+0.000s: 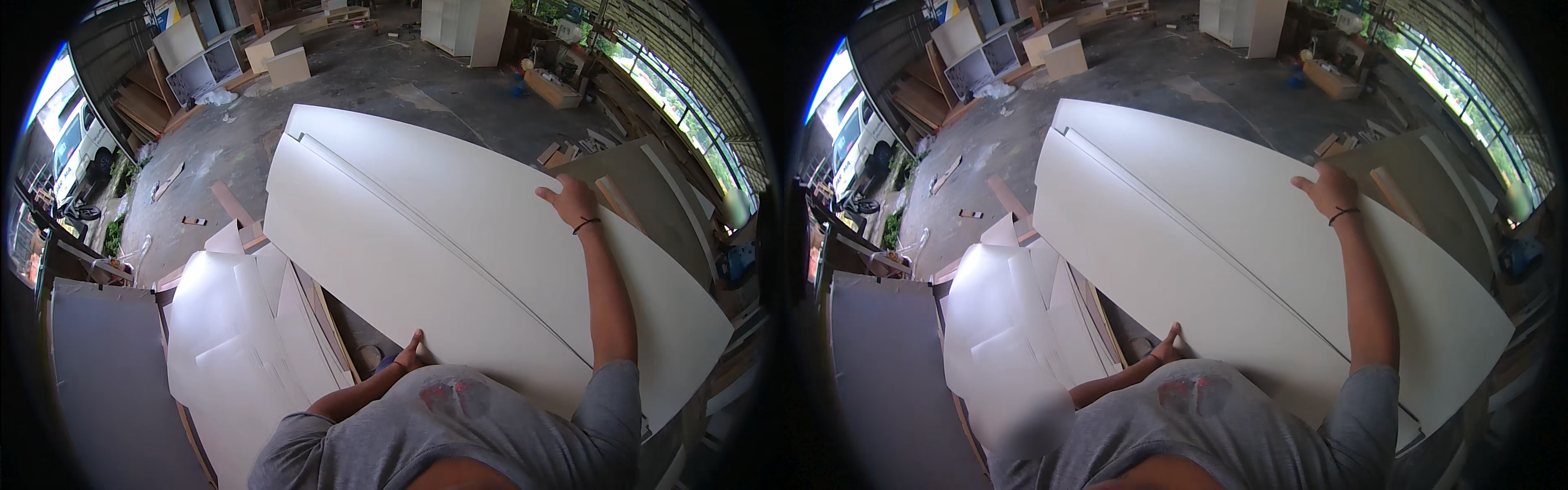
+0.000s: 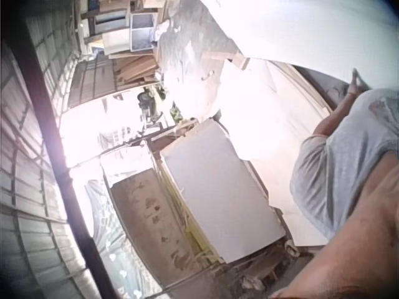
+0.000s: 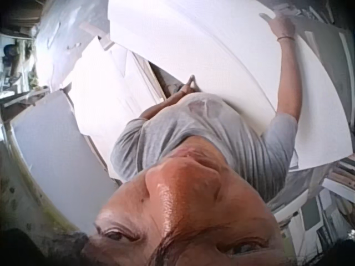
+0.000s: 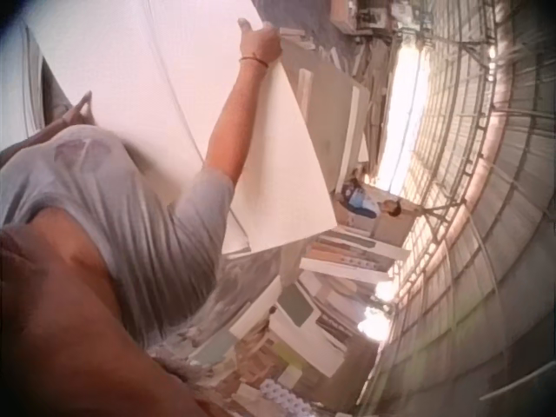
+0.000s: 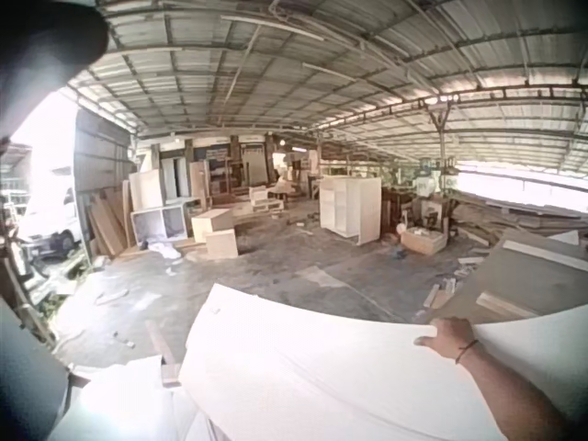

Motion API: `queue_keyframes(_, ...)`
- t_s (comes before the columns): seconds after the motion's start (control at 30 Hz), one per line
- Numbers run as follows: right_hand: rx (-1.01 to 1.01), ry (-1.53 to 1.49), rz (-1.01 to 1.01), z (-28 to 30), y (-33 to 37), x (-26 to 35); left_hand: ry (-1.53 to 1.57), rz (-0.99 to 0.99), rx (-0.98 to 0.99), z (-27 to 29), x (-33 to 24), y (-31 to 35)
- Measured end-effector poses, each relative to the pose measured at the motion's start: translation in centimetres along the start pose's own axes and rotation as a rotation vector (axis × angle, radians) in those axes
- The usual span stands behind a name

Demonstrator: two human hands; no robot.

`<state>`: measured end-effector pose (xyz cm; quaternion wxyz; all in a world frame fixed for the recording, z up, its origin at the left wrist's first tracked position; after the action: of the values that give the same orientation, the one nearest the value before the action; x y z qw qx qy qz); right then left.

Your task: The person moves several large white boards and panels across a workshop, picks up a spreading tool, and applies a liquid from a bottle onto the surface of a tool to prepare for gluing.

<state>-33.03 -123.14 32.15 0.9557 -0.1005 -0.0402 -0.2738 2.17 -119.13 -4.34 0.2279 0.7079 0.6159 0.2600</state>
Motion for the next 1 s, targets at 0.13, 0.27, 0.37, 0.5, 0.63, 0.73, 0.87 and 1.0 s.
queue_keyframes(0.13, 0.017, -0.016, 0.126, -2.1, -6.3, 4.9, 0.126, -0.024, 0.092, -0.3, -4.0, 1.9)
queue_keyframes(0.27, 0.065, 0.007, 0.126, -3.6, -10.5, 9.7, 0.108, -0.061, 0.010, -0.8, -8.5, 3.7)
queue_keyframes(0.37, 0.004, -0.034, 0.161, -5.4, -15.0, 13.8, 0.057, -0.093, 0.064, 1.7, -13.9, 4.2)
queue_keyframes(0.5, 0.007, 0.012, 0.141, -6.5, -21.1, 19.6, 0.101, -0.068, -0.007, 2.6, -21.7, 6.6)
queue_keyframes(0.63, -0.020, 0.058, 0.147, -6.5, -26.6, 26.0, 0.155, -0.092, 0.013, 1.4, -30.7, 9.6)
queue_keyframes(0.73, -0.033, 0.062, 0.169, -6.4, -30.8, 30.0, -0.089, -0.193, -0.008, 0.8, -35.4, 11.5)
queue_keyframes(0.87, -0.047, 0.035, 0.184, -6.8, -36.5, 33.8, -0.103, -0.123, -0.002, 0.1, -41.6, 12.3)
queue_keyframes(1.0, -0.071, 0.006, 0.193, -9.6, -43.7, 36.2, -0.163, -0.144, -0.039, 0.3, -49.4, 11.9)
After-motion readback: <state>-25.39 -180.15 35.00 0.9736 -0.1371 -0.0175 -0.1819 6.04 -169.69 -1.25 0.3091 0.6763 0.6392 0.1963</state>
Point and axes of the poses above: each hand's wrist, its own y-axis away from the middle knuckle, its own z-axis out of the back of the hand, x = y × z, the point moved 1 cm from there along -y, towards the middle knuckle, and after that the axes turned 4 degrees about x, right-handed, at the moved point
